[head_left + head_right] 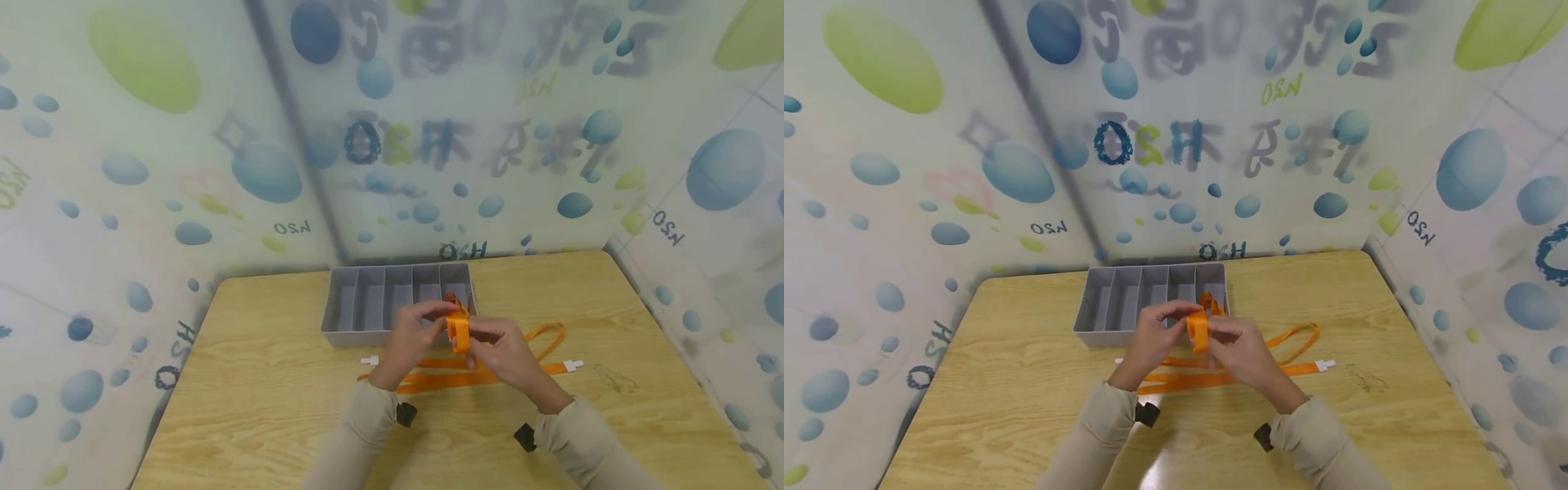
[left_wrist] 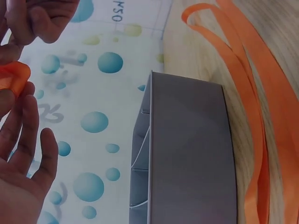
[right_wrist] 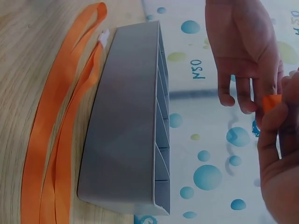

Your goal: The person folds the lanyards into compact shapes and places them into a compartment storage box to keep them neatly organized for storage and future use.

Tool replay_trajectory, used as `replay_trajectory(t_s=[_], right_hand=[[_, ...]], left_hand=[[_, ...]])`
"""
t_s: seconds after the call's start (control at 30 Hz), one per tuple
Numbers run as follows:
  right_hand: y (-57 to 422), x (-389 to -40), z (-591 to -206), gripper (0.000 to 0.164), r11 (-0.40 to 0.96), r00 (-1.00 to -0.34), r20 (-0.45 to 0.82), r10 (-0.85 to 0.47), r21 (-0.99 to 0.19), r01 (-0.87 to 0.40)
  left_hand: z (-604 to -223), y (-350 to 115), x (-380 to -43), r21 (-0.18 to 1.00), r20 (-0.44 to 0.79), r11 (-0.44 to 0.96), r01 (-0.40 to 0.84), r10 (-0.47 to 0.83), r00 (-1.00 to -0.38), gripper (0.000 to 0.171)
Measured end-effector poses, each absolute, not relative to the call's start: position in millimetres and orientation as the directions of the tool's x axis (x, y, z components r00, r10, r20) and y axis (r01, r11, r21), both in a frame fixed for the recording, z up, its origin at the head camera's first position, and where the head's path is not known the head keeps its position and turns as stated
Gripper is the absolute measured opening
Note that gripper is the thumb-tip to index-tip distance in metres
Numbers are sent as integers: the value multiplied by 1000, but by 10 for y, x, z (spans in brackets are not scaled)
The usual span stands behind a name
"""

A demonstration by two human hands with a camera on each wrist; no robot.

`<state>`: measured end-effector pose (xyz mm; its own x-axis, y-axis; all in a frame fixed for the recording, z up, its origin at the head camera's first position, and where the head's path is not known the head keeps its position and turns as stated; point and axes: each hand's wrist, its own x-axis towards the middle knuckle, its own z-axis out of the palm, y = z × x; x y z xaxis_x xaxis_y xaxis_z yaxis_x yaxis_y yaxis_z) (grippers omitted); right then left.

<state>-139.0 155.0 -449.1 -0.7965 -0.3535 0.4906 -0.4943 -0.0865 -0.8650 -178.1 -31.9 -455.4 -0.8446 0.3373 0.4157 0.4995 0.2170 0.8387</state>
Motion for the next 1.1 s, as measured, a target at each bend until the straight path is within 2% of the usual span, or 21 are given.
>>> replay_trajectory(t_s=[0.23, 0.47, 0.63, 1.1], right_hand=[[1607, -1419, -4524, 20, -79, -822, 456, -340, -885, -458], [1636, -1444, -4538, 23, -81, -834, 438, -335, -895, -438], [1641, -1461, -4548, 24, -32, -845, 439, -306, -892, -451], [1608, -1494, -4559, 23, 42, -854, 454, -254, -877, -478]], left_hand=[[-4645, -276, -1718, 831, 419, 220, 511, 356, -835, 14], [-4687, -232, -1656, 844, 424, 171, 508, 367, -828, 17], [-4692, -215, -1634, 857, 427, 119, 502, 382, -820, 19], [-4575, -244, -1600, 943, 294, 12, 332, 437, -850, 28]])
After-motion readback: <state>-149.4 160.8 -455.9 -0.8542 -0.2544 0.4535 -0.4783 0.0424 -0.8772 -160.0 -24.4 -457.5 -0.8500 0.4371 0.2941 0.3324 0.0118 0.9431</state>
